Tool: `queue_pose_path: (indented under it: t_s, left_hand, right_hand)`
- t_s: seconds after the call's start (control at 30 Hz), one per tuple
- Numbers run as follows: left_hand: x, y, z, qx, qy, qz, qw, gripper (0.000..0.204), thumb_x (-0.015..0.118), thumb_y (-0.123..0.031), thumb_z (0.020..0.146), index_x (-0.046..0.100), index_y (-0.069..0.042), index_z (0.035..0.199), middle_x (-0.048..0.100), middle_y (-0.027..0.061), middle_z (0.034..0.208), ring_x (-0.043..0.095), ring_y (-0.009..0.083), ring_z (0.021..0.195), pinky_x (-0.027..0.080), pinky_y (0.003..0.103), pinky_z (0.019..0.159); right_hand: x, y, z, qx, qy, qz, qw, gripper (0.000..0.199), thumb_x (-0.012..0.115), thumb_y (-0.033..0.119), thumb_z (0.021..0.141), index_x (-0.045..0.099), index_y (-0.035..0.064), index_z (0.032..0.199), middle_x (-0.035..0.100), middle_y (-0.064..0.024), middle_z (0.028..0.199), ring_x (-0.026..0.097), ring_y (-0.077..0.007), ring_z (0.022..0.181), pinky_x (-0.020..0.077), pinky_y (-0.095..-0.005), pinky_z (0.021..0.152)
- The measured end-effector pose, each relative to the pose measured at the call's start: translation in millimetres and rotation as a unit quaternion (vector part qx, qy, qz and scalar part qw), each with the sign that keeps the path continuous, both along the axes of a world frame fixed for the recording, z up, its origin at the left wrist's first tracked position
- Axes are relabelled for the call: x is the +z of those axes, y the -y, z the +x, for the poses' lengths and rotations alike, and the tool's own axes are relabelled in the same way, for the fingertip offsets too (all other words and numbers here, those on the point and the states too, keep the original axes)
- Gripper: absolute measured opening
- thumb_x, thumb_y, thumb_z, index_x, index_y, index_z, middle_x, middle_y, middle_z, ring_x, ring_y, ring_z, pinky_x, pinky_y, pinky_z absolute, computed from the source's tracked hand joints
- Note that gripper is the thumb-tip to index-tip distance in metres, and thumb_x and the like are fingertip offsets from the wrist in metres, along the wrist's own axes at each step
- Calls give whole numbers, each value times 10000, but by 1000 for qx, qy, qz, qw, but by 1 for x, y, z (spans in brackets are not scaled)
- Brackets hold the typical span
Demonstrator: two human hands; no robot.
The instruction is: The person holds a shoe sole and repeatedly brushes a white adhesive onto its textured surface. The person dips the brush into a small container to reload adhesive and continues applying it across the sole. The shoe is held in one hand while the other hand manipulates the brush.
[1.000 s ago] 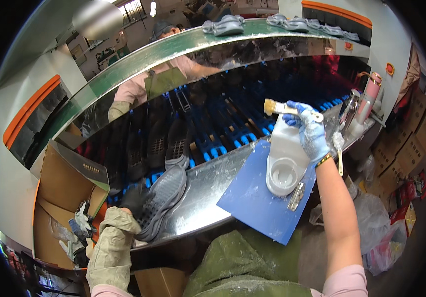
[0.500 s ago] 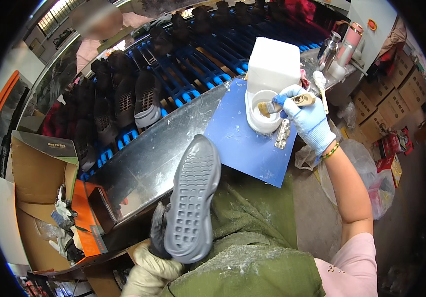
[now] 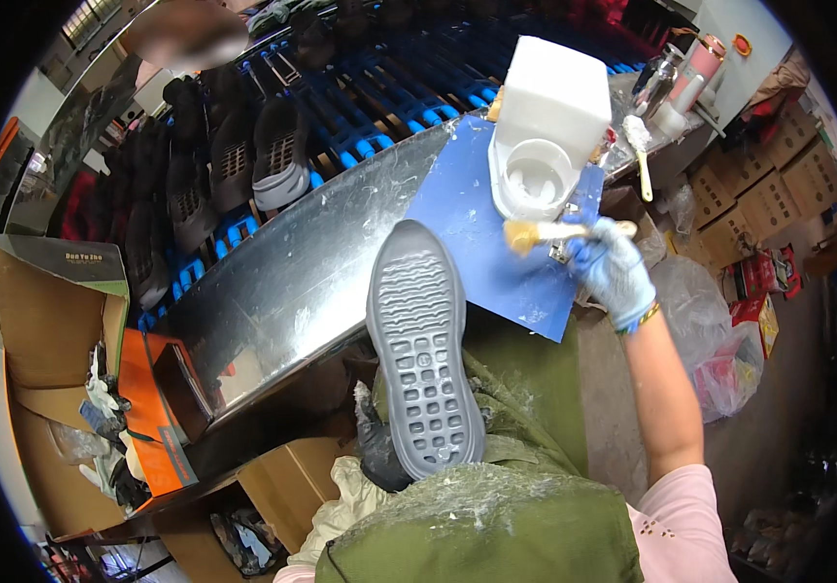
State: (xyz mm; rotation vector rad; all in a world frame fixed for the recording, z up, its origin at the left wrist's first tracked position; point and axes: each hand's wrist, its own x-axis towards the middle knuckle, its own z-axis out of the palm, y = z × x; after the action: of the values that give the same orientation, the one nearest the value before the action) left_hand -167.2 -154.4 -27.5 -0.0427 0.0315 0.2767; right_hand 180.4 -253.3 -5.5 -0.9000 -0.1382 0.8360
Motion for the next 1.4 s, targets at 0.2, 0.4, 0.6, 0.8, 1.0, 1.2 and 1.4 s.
queue_pose_path:
  t_s: [0.2, 0.4, 0.6, 0.8, 1.0, 1.2, 1.4]
  left_hand:
    - [-59, -6, -19, -96, 3, -209, 973, 581, 571, -409, 1030, 499, -45, 1477, 611, 213, 1383, 637, 401, 1216, 527, 597, 1013]
    - [-65, -6, -25, -61, -25, -155, 986, 567, 513, -423, 1057, 489, -46, 1480, 594, 213, 1394, 629, 391, 1223, 539, 587, 1009]
    - [-36, 3, -18, 66, -138, 21, 988, 550, 629, -308, 997, 518, 20, 1425, 645, 153, 1332, 683, 206, 1155, 568, 326, 1004]
    - [-95, -24, -18, -22, -72, -78, 994, 503, 487, -356, 1075, 494, -17, 1448, 641, 185, 1319, 691, 309, 1122, 602, 478, 945]
    - [-57, -23, -15, -26, -86, -74, 993, 469, 478, -371, 1083, 530, -35, 1406, 662, 168, 1269, 683, 286, 1098, 592, 470, 959]
    - [-31, 3, 21, 129, -140, -120, 974, 481, 448, -381, 1091, 502, -27, 1413, 651, 142, 1261, 668, 226, 1114, 585, 396, 964]
    - [-78, 12, 26, 214, -73, -194, 954, 422, 557, -232, 1046, 505, 5, 1391, 673, 154, 1183, 704, 202, 916, 609, 281, 785]
  right_hand:
    - [50, -55, -101, 96, 147, -36, 984, 347, 636, 311, 1015, 699, -11, 1130, 741, -102, 984, 638, -90, 737, 474, -205, 659]
    - [25, -96, -145, 123, 285, -139, 941, 137, 651, 167, 999, 704, 42, 988, 720, -24, 797, 613, -64, 651, 480, -224, 584]
    - [58, 5, -195, 438, 252, -67, 860, 118, 714, 197, 960, 727, 80, 953, 720, -17, 909, 642, -58, 826, 528, -236, 753]
    - [17, -96, -140, -1, 334, -87, 938, 78, 650, 126, 990, 694, 64, 974, 693, 18, 813, 613, -40, 727, 514, -228, 649]
    - [25, -79, -171, 53, 248, -53, 966, 178, 754, 211, 945, 718, 44, 992, 728, -23, 855, 604, -55, 655, 494, -213, 623]
    - [44, -44, -187, 159, 194, -27, 968, 190, 742, 190, 963, 708, 36, 1069, 744, -31, 923, 681, -72, 813, 557, -246, 722]
    - [37, -4, -205, 195, 165, -68, 964, 175, 694, 187, 983, 705, 34, 1069, 738, -38, 960, 657, -62, 819, 539, -228, 723]
